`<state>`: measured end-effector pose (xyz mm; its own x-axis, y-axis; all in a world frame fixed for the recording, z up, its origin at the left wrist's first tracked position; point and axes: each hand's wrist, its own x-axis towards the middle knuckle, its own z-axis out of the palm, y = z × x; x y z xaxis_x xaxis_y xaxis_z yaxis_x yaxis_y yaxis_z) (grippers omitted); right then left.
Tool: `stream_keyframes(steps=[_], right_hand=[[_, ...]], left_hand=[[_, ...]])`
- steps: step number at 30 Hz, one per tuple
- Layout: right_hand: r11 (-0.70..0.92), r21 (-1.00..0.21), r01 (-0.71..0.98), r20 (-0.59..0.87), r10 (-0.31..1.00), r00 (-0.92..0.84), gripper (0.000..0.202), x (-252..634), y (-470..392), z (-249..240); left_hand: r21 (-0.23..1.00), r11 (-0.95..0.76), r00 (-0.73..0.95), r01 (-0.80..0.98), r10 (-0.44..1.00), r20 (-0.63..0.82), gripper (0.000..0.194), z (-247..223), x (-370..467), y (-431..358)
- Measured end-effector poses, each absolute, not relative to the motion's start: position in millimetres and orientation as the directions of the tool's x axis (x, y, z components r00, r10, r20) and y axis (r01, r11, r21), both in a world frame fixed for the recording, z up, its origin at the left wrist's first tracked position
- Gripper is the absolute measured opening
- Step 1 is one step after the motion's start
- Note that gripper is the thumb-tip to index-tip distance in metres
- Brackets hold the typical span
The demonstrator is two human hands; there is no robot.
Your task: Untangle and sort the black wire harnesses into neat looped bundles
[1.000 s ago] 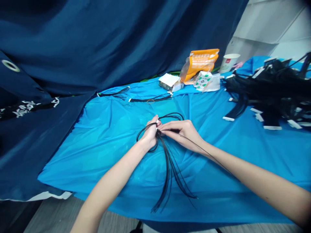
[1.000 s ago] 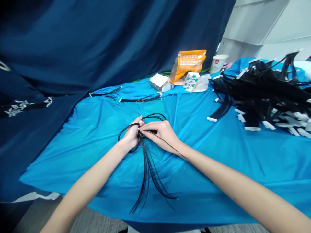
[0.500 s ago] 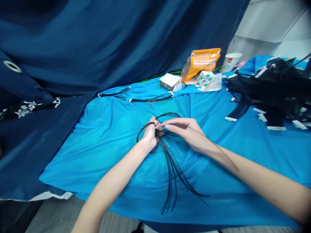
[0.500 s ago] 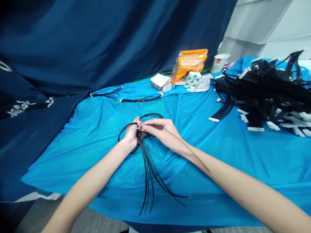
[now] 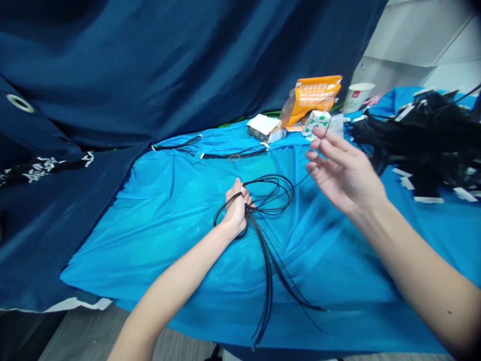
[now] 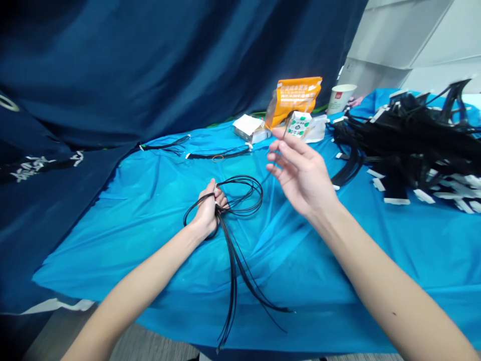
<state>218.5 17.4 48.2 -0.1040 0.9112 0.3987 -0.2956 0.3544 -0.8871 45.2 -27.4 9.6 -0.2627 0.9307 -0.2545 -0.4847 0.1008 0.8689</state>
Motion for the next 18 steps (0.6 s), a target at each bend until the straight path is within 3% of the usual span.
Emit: stream_keyframes(steps=[5, 8, 12, 18], right_hand=[[0.638, -0.769, 0.042, 0.639, 0.765, 0.084, 0.013, 210, 2, 49], [0.79, -0.543, 0.284, 0.797, 0.591, -0.121, 0.007, 195, -15, 42], [0.89, -0.281, 0.359, 0.85, 0.404, -0.338, 0.014, 180, -26, 26], [0.894, -0.25, 0.371, 0.844, 0.389, -0.368, 0.015, 179, -23, 18]], left_hand=[[0.909, 0.024, -0.293, -0.416, 0.943, -0.159, 0.047, 10, 49, -30], [0.912, -0.009, -0.313, -0.409, 0.941, -0.131, 0.046, 12, 51, -31], [0.909, -0.035, -0.33, -0.416, 0.937, -0.115, 0.046, 12, 52, -32], [0.901, -0.035, -0.329, -0.433, 0.937, -0.121, 0.044, 12, 54, -33]])
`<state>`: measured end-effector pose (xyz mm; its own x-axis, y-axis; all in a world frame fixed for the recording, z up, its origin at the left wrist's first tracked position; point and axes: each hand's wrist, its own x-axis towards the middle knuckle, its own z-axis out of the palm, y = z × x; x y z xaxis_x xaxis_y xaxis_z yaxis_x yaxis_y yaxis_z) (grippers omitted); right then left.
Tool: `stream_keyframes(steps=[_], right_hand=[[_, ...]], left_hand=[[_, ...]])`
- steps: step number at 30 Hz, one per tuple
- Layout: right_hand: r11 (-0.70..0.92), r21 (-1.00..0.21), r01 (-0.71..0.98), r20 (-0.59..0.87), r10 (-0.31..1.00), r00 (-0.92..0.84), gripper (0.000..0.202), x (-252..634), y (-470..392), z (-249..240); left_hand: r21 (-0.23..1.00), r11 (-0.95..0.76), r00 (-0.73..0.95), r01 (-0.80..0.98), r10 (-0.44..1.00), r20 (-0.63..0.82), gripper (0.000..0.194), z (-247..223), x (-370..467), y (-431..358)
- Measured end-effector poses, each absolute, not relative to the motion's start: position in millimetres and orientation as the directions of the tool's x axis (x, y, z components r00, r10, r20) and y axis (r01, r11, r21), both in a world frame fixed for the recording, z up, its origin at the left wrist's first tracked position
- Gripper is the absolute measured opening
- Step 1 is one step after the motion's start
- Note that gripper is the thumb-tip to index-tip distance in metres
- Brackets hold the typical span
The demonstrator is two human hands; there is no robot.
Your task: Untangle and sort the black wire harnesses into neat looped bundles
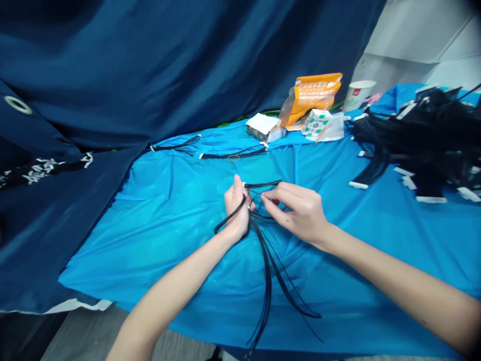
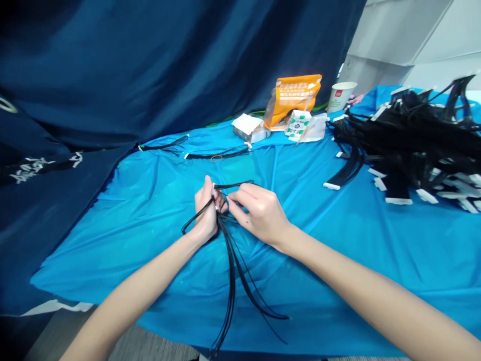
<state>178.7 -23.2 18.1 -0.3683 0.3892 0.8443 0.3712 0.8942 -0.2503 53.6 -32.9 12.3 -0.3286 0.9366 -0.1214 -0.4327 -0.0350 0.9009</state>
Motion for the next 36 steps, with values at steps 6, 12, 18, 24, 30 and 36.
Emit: stream_keyframes(steps=[6, 12, 18, 24, 30, 36], right_hand=[[0.895, -0.248, 0.371, 0.843, 0.388, -0.372, 0.017, 179.0, -23.7, 18.9], [0.885, -0.292, 0.364, 0.824, 0.426, -0.375, 0.016, 178.5, -24.0, 18.6], [0.87, -0.346, 0.35, 0.806, 0.467, -0.364, 0.015, 178.1, -24.7, 18.9], [0.879, -0.343, 0.33, 0.814, 0.454, -0.363, 0.015, 177.2, -26.1, 17.8], [0.867, -0.348, 0.356, 0.816, 0.467, -0.341, 0.013, 175.2, -27.8, 15.7], [0.867, -0.267, 0.421, 0.837, 0.425, -0.344, 0.012, 173.7, -26.3, 10.4]], left_hand=[[0.913, -0.048, -0.353, -0.406, 0.929, -0.108, 0.043, 11.7, 53.9, -33.4], [0.939, -0.062, -0.364, -0.34, 0.929, -0.07, 0.043, 9.1, 52.6, -32.7], [0.951, -0.076, -0.376, -0.299, 0.925, -0.044, 0.043, 8.4, 53.2, -32.6], [0.953, -0.053, -0.38, -0.299, 0.923, -0.068, 0.045, 9.3, 53.9, -33.1], [0.971, -0.058, -0.383, -0.233, 0.923, -0.037, 0.045, 8.9, 54.8, -34.3], [0.983, -0.135, -0.337, -0.128, 0.938, 0.085, 0.049, 7.6, 57.8, -36.2]])
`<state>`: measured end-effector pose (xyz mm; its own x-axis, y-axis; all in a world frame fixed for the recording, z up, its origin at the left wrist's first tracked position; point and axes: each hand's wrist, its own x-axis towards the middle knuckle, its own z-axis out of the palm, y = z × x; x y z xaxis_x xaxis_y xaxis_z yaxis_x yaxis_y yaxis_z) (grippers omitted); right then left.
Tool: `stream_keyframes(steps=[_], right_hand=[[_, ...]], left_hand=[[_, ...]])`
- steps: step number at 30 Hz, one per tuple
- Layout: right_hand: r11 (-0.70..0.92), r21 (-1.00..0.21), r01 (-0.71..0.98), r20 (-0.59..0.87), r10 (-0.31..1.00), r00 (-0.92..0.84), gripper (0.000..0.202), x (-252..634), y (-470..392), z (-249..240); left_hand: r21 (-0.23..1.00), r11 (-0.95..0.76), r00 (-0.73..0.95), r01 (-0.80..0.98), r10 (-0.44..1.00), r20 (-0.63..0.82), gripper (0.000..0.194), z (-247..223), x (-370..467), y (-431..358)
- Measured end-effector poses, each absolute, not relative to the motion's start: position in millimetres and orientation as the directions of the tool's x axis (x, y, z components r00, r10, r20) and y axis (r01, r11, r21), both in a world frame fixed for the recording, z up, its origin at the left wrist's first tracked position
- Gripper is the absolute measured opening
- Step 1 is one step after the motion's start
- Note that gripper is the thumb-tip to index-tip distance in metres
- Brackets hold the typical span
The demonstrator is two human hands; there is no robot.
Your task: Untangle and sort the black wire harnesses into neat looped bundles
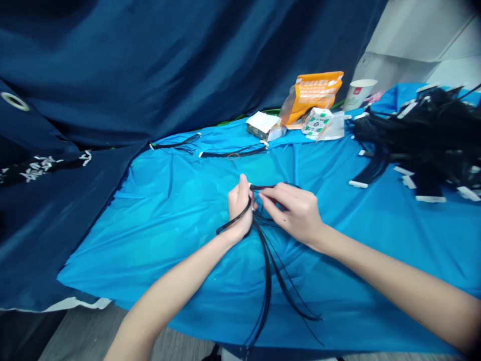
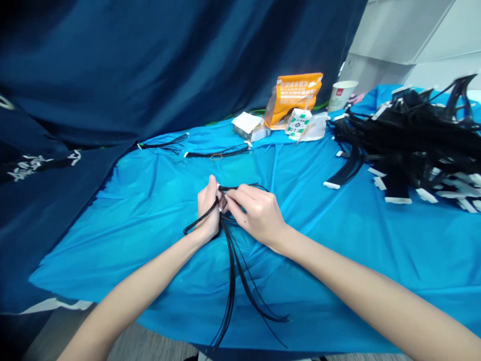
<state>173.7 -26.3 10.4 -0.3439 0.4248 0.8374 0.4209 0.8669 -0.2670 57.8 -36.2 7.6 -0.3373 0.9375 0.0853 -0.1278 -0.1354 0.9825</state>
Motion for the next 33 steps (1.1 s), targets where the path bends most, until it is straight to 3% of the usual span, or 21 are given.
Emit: stream_keyframes(steps=[9, 16, 23, 33], right_hand=[[0.881, -0.083, 0.466, 0.854, 0.304, -0.423, 0.02, 177, -23, 6], [0.888, -0.095, 0.45, 0.847, 0.31, -0.433, 0.013, 176, -20, 7], [0.924, 0.243, 0.294, 0.801, -0.02, -0.599, 0.014, 180, -21, 13], [0.906, 0.388, 0.167, 0.709, -0.178, -0.682, 0.015, 178, -20, 14]], left_hand=[[0.994, -0.112, -0.291, -0.002, 0.951, 0.107, 0.049, 10, 59, -42], [0.982, -0.017, -0.26, -0.19, 0.965, -0.033, 0.048, 12, 59, -36], [0.94, 0.111, -0.271, -0.322, 0.941, -0.204, 0.04, 18, 44, -28], [0.918, 0.147, -0.266, -0.369, 0.93, -0.255, 0.04, 22, 47, -29]])
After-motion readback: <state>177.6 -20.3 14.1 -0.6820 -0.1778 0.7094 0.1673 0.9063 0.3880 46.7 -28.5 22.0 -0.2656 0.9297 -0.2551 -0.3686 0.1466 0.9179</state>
